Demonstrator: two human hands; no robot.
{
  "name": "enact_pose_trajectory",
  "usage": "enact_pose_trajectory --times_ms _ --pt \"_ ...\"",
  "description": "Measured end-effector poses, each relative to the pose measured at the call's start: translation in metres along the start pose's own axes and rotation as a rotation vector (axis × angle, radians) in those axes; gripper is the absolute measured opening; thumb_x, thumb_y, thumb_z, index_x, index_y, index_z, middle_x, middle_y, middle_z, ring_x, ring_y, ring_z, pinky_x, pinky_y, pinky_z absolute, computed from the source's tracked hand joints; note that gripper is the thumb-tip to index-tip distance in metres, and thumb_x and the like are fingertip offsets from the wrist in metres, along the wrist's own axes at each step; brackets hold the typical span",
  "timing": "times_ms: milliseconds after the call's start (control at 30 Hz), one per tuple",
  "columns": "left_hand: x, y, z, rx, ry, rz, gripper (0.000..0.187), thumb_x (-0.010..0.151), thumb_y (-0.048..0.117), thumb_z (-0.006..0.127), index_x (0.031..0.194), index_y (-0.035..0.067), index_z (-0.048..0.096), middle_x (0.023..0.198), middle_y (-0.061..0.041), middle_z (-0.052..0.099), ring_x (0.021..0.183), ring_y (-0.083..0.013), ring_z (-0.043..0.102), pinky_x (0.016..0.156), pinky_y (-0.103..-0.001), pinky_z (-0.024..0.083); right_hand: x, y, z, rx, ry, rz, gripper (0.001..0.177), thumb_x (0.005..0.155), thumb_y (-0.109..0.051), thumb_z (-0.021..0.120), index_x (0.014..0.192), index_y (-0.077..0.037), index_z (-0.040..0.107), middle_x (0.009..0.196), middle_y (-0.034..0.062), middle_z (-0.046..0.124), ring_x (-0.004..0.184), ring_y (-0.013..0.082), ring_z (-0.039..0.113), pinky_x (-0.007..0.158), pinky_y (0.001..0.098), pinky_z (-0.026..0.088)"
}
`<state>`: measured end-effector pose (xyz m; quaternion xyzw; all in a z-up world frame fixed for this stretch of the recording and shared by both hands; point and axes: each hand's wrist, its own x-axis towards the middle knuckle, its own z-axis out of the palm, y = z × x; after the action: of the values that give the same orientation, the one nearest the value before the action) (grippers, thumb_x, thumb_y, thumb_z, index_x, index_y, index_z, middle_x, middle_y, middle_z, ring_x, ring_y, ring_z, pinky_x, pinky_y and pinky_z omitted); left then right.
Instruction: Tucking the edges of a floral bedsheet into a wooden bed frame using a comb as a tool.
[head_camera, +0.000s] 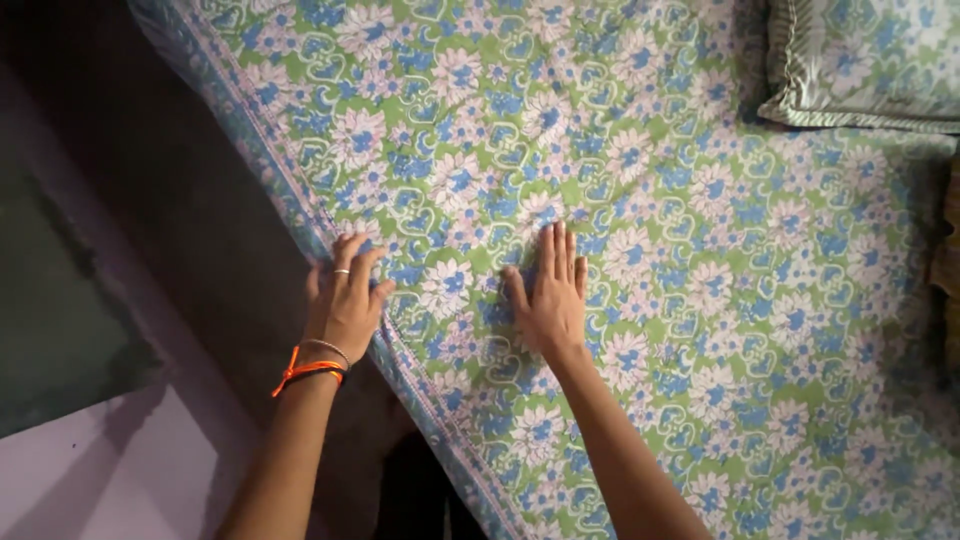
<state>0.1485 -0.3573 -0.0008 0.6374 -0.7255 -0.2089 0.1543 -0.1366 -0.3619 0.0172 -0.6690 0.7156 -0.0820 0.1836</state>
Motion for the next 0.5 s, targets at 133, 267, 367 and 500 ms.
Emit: enact_pose_trajectory --times_ms 133,267,367,500 --pt "0.010 -0.014 -0.001 -0.014 0.059 0.060 0.028 0.097 0.029 0.063 0.121 0.014 0.063 0.148 -0.007 0.052 0.146 -0.0302 0.042 0.114 -0.054 0.034 -0.005 -0.032 0.030 -0.225 -0.012 -0.017 0.080 0.108 -0.054 0.024 0.159 0.005 0.004 0.170 0.0214 0.005 0.155 0.0344 0.000 0.124 0.0461 0.002" --pt "0.016 -0.019 -0.006 -0.062 0.118 0.149 0.015 0.100 0.021 0.062 0.109 0.010 0.066 0.137 -0.007 0.061 0.139 -0.0330 0.050 0.113 -0.049 0.039 -0.036 -0.092 0.041 -0.235 -0.149 -0.188 0.075 0.108 -0.050 0.022 0.158 0.002 0.001 0.168 0.0171 0.002 0.154 0.0295 0.001 0.124 0.0443 0.003" --pt "0.017 -0.021 -0.006 -0.109 0.105 0.137 0.013 0.100 0.019 0.063 0.107 0.009 0.067 0.135 -0.008 0.062 0.138 -0.0344 0.051 0.112 -0.049 0.040 -0.054 -0.122 0.036 -0.124 -0.307 -0.305 0.075 0.106 -0.048 0.025 0.159 0.000 0.003 0.169 0.0159 0.005 0.156 0.0276 0.002 0.125 0.0427 0.003" --pt "0.018 -0.025 -0.002 -0.139 0.102 0.137 0.012 0.100 0.017 0.064 0.108 0.010 0.067 0.137 -0.011 0.060 0.139 -0.0361 0.049 0.114 -0.050 0.038 -0.066 -0.102 0.055 0.136 -0.474 -0.628 0.063 0.110 -0.035 0.036 0.166 -0.012 0.020 0.175 0.0087 0.022 0.163 0.0226 0.016 0.134 0.0439 0.011"
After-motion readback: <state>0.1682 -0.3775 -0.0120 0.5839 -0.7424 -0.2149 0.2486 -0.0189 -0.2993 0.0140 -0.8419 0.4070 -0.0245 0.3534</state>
